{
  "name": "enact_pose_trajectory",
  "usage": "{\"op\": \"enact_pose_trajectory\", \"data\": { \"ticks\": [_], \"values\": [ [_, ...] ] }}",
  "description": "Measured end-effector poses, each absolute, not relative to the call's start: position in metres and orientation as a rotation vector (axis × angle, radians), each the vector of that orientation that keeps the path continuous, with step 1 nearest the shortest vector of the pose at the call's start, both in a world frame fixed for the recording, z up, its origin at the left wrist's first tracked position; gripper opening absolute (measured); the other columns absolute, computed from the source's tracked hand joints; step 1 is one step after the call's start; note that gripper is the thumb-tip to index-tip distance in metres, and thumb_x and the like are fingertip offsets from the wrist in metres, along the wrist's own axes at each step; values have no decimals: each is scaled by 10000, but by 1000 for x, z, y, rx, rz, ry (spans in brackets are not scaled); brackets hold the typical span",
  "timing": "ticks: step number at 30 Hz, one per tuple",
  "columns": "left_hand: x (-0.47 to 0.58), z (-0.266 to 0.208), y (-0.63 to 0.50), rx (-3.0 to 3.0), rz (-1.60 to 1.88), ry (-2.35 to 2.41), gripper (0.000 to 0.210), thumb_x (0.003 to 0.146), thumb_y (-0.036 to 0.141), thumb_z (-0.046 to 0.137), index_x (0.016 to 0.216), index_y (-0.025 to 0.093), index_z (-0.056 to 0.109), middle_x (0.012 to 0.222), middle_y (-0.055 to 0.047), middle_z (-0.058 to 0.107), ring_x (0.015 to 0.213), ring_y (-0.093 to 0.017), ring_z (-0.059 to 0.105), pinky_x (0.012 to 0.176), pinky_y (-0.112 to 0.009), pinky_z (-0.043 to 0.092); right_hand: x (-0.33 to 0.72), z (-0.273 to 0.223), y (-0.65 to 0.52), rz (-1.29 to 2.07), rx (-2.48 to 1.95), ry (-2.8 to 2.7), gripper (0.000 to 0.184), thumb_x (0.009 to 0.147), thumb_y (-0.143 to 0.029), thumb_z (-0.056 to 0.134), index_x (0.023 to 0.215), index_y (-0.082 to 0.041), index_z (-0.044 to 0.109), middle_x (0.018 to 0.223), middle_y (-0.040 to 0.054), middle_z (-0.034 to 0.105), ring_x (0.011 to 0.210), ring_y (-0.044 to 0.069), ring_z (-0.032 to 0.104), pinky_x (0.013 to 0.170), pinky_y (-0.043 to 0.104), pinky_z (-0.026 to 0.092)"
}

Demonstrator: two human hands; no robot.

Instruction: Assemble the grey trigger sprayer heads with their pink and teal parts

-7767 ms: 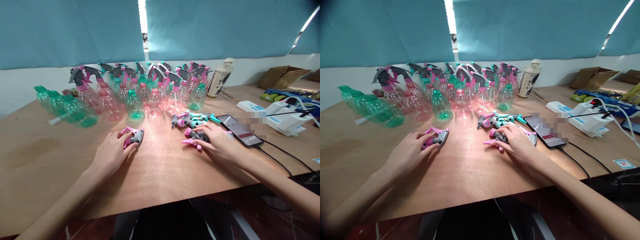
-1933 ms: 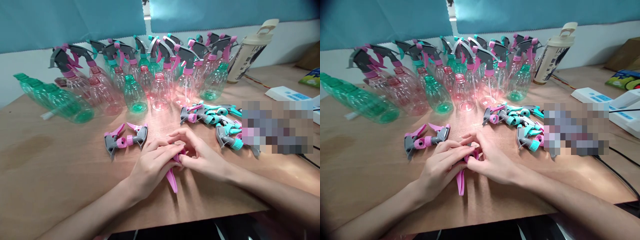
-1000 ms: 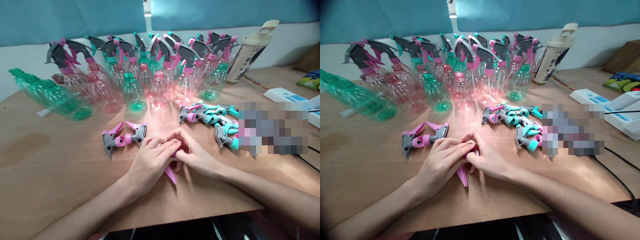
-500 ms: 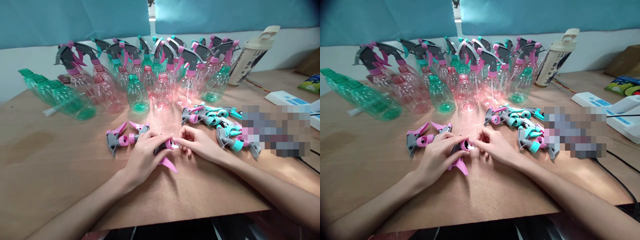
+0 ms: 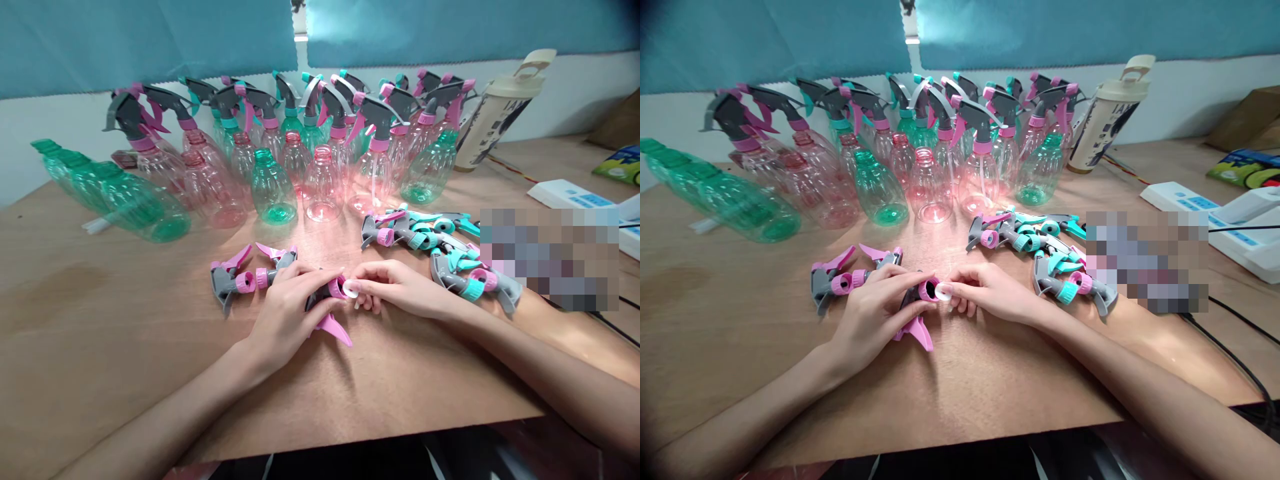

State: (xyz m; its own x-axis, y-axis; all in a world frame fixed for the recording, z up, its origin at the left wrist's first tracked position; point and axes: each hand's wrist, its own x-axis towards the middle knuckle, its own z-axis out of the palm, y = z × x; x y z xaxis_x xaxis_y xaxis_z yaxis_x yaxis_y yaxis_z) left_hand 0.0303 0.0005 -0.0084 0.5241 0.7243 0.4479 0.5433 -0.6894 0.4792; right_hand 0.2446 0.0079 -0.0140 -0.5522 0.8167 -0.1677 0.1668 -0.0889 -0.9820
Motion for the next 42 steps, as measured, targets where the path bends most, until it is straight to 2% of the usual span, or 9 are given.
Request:
{"op": "enact_pose_trajectory", "data": {
  "ticks": [11,16,23,34,42],
  "values": [
    [30,-4,1,2433,998,1014,293,805,164,697,1091,184,637,841,-8,664,813,-168,576,736,-290,487,254,-15,14,1827,-1062,-1554,313,801,-428,673,779,-116,661,687,12,672,595,96,628,627,253,529],
    [30,-6,-1,2406,1001,1024,313,807,148,690,1114,160,629,876,-23,664,827,-166,575,740,-280,482,251,-12,11,1806,-1103,-1555,346,801,-468,664,749,-129,613,633,-5,640,546,90,604,593,248,512],
    [28,-10,-1,2356,983,1086,331,821,157,678,1146,180,615,904,-23,654,852,-168,574,748,-283,478,248,-21,9,1846,-1074,-1273,412,796,-562,621,754,-172,497,631,-46,545,538,84,571,567,255,528],
    [28,-7,-5,2339,931,1027,358,835,165,663,1187,184,598,890,-24,657,844,-167,552,727,-265,471,244,-21,2,1607,-990,-1623,372,934,-499,446,745,-180,474,530,-74,431,455,69,450,486,213,363],
    [26,-10,-6,2324,907,1002,368,829,156,667,1189,192,597,906,-31,637,835,-164,549,705,-257,473,244,-18,0,1604,-1006,-1765,377,939,-500,432,778,-169,515,607,-64,422,491,66,450,509,218,351]
  ]
}}
